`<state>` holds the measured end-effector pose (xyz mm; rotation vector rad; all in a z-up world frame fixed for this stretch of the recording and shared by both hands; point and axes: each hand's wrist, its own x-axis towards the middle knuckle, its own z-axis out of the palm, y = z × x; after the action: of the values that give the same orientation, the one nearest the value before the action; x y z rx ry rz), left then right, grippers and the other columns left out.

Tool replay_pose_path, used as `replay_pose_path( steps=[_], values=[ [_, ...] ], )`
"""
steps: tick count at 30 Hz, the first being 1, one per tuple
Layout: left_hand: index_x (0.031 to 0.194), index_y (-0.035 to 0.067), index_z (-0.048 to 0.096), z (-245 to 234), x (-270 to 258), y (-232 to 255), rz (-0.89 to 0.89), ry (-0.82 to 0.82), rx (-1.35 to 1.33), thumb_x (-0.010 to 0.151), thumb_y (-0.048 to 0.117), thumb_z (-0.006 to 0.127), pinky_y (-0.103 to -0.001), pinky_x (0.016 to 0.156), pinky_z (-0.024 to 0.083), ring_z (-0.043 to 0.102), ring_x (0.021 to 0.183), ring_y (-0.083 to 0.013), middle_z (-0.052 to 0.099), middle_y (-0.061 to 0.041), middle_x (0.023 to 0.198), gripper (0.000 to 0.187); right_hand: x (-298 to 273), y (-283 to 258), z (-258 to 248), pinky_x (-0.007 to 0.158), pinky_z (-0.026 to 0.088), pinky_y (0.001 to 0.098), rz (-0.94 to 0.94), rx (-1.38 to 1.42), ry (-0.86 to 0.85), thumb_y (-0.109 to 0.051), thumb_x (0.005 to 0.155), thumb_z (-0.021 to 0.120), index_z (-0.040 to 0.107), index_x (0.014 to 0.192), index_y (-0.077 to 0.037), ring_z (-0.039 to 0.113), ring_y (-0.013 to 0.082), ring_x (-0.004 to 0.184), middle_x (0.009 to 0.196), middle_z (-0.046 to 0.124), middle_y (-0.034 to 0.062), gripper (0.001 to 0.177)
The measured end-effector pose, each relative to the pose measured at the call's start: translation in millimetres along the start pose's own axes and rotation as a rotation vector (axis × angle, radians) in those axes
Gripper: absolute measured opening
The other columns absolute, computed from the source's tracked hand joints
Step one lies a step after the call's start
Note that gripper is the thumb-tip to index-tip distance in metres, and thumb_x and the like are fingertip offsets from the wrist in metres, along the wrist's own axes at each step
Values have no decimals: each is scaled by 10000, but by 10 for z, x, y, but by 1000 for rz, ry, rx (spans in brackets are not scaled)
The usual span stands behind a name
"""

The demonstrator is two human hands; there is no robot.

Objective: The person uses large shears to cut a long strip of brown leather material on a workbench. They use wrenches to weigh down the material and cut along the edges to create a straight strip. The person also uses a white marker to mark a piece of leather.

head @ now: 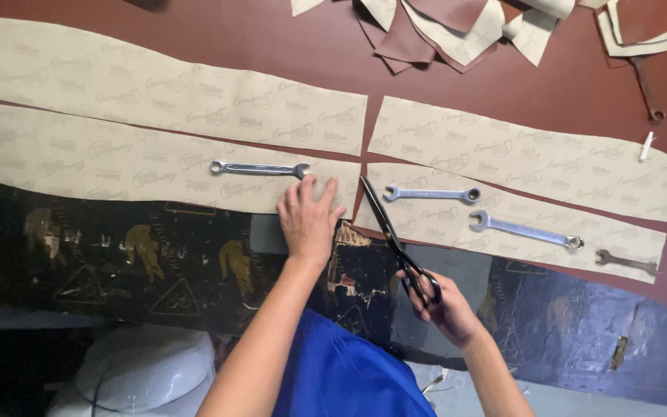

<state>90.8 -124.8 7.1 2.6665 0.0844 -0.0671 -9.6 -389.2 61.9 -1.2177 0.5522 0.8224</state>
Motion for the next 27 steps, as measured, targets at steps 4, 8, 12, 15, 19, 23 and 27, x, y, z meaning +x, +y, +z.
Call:
replay_pose_path(
  steps=[4,8,12,15,19,23,27],
  values=[
    [1347,243,651,23,-24,5,-3,1,-3,788,377,808,-518,1045,385,469,1238,-313,529,-77,1334,596,327,-237,-336,485,350,241,34,-113,-65,-451,900,653,666,1287,23,441,89,528,665,521,5,612],
    [1376,223,633,-2,25,54,-23,-7,16,777,371,810,-512,1038,392,479,1230,-312,530,-76,1329,643,589,-681,-724,505,357,242,69,-316,-103,-402,915,669,715,1260,-3,462,83,583,681,541,-13,529],
    [1395,234,625,-11,47,77,-56,-35,26,782,358,811,-503,1029,397,480,1233,-308,533,-64,1327,653,905,-1382,-1086,496,401,276,121,-738,-196,-283,900,674,745,1240,-69,491,103,606,677,584,-3,408],
    [1404,227,621,24,22,89,-74,-39,28,797,355,813,-491,1037,401,477,1251,-310,531,-67,1343,650,1156,-1844,-1217,568,437,273,191,-809,-262,-159,887,661,721,1299,-50,529,113,678,785,651,29,430],
    [1408,218,620,20,16,114,-74,-3,36,778,357,819,-497,1058,398,475,1260,-310,527,-72,1343,675,1344,-2150,-1283,584,427,284,286,-828,-233,-67,834,641,719,1319,-28,561,115,755,912,716,53,493],
    [1409,217,626,10,25,127,-75,7,24,781,344,818,-493,1075,402,476,1267,-302,528,-66,1354,669,1617,-2257,-1433,584,451,269,236,-897,-415,-169,849,656,731,1315,-23,547,112,742,911,703,29,494],
    [1408,218,630,27,3,100,-59,7,34,783,353,818,-499,1061,403,476,1263,-308,530,-76,1351,666,1664,-2180,-1506,600,465,255,201,-951,-443,-238,844,662,726,1310,-30,563,101,748,907,720,21,515]
  ],
)
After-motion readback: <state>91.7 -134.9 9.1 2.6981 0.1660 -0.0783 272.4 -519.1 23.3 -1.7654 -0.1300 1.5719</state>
